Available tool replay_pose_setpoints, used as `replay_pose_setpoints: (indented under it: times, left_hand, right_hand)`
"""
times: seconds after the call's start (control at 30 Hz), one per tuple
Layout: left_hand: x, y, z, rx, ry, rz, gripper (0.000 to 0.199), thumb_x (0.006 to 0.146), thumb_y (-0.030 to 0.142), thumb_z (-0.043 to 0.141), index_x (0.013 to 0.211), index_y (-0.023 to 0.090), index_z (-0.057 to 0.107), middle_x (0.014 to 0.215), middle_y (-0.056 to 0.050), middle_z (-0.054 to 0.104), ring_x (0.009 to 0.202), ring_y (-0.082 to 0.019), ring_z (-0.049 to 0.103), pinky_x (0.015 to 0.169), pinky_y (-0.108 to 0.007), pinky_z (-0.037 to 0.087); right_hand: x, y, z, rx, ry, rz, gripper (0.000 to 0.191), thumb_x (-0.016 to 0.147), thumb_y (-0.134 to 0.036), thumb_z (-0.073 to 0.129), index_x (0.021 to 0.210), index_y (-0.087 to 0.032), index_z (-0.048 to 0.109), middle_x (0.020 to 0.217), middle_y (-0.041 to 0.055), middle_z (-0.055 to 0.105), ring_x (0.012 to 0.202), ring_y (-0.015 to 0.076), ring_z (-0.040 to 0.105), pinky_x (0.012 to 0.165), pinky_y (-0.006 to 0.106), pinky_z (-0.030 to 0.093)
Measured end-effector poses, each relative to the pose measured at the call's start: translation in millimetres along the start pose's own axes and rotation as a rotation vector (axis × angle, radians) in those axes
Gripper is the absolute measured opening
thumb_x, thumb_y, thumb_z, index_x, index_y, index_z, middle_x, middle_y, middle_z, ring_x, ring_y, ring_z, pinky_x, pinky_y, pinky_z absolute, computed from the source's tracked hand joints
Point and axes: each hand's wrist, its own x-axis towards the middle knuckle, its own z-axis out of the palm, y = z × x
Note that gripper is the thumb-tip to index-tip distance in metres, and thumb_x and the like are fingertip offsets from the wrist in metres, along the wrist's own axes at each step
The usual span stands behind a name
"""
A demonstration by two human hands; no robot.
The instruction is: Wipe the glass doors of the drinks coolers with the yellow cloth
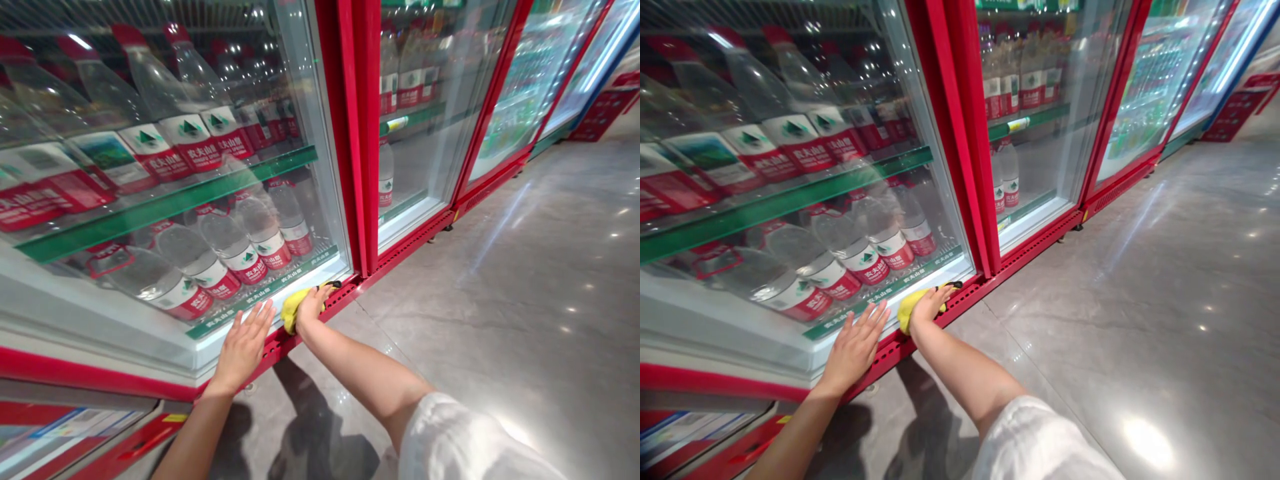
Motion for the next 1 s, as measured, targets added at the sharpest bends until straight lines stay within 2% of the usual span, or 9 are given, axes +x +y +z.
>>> replay_pose_setpoints:
  times: [0.13, 0.23, 0.3, 0.53, 0.63, 0.73, 0.83, 0.93, 1.0]
  left_hand:
    - [-1, -3, 2.3, -0.009, 0.017, -0.007, 0.068, 0.086, 0.010, 0.046, 0.154, 0.021, 0.044, 0.154, -0.010, 0.052, 0.148, -0.024, 0.042, 0.127, -0.046, 0.020]
    - [-6, -3, 6.0, -0.013, 0.012, 0.013, 0.070, 0.087, 0.011, 0.046, 0.155, 0.022, 0.042, 0.154, -0.008, 0.052, 0.149, -0.022, 0.041, 0.129, -0.045, 0.016]
    - [-12, -4, 8.3, -0.007, -0.001, 0.029, 0.070, 0.087, 0.012, 0.046, 0.156, 0.022, 0.040, 0.154, -0.007, 0.052, 0.149, -0.022, 0.041, 0.129, -0.044, 0.015]
    - [-37, -14, 9.4, 0.055, -0.065, 0.027, 0.068, 0.087, 0.012, 0.044, 0.155, 0.019, 0.043, 0.156, -0.008, 0.049, 0.150, -0.022, 0.039, 0.129, -0.045, 0.016]
    - [-50, -18, 5.4, 0.097, -0.104, 0.031, 0.066, 0.088, 0.012, 0.045, 0.154, 0.019, 0.044, 0.157, -0.008, 0.047, 0.150, -0.021, 0.038, 0.128, -0.044, 0.018]
    - [-65, -21, 2.0, 0.135, -0.147, 0.036, 0.066, 0.088, 0.011, 0.045, 0.154, 0.018, 0.043, 0.159, -0.007, 0.046, 0.151, -0.020, 0.036, 0.128, -0.044, 0.021]
    - [-83, -24, 0.9, 0.163, -0.203, 0.009, 0.067, 0.089, 0.009, 0.043, 0.155, 0.020, 0.041, 0.161, -0.005, 0.043, 0.151, -0.019, 0.036, 0.127, -0.043, 0.024]
    - [-103, -30, 0.4, 0.177, -0.246, -0.008, 0.069, 0.090, 0.007, 0.041, 0.157, 0.021, 0.038, 0.162, -0.003, 0.042, 0.151, -0.017, 0.036, 0.126, -0.043, 0.025]
    - [-116, -34, -0.9, 0.175, -0.255, -0.014, 0.071, 0.090, 0.007, 0.040, 0.159, 0.022, 0.033, 0.163, -0.003, 0.041, 0.152, -0.016, 0.033, 0.126, -0.044, 0.025]
  right_hand:
    - [29, 7, -19, -0.004, 0.060, 0.299, 0.064, 0.102, -0.025, 0.013, 0.160, 0.001, 0.016, 0.158, 0.0311, 0.037, 0.145, 0.0293, 0.046, 0.119, 0.056, 0.031]
    - [54, 23, -43, 0.008, 0.089, 0.374, 0.066, 0.103, -0.027, 0.009, 0.158, 0.008, 0.013, 0.158, 0.0361, 0.032, 0.147, 0.0325, 0.042, 0.120, 0.057, 0.029]
    - [56, 28, -48, 0.017, 0.105, 0.375, 0.067, 0.103, -0.029, 0.006, 0.156, 0.011, 0.014, 0.157, 0.0388, 0.032, 0.147, 0.0348, 0.041, 0.120, 0.059, 0.029]
    - [11, -4, -13, 0.025, 0.113, 0.279, 0.070, 0.101, -0.033, 0.010, 0.161, 0.004, 0.006, 0.163, 0.0334, 0.022, 0.155, 0.0290, 0.026, 0.121, 0.062, 0.026]
    - [-6, -25, -7, -0.045, 0.069, 0.135, 0.070, 0.101, -0.031, 0.014, 0.163, -0.003, -0.001, 0.168, 0.0270, 0.014, 0.159, 0.0296, 0.014, 0.121, 0.066, 0.021]
    - [-25, -32, -12, -0.278, -0.037, -0.139, 0.071, 0.099, -0.026, 0.025, 0.163, -0.005, 0.002, 0.170, 0.0235, 0.009, 0.159, 0.0340, 0.005, 0.120, 0.066, 0.024]
    - [-37, -13, -31, -0.429, -0.247, -0.528, 0.068, 0.096, -0.019, 0.039, 0.162, -0.012, 0.026, 0.169, 0.0195, 0.021, 0.158, 0.0361, 0.010, 0.120, 0.067, 0.023]
    - [-25, 19, -61, -0.515, -0.517, -0.931, 0.060, 0.095, -0.012, 0.043, 0.151, -0.034, 0.049, 0.159, 0.0047, 0.047, 0.155, 0.0259, 0.027, 0.125, 0.061, 0.017]
    - [-10, 32, -76, -0.537, -0.558, -1.017, 0.060, 0.096, -0.011, 0.043, 0.146, -0.042, 0.052, 0.154, -0.0025, 0.053, 0.153, 0.0200, 0.032, 0.127, 0.055, 0.015]
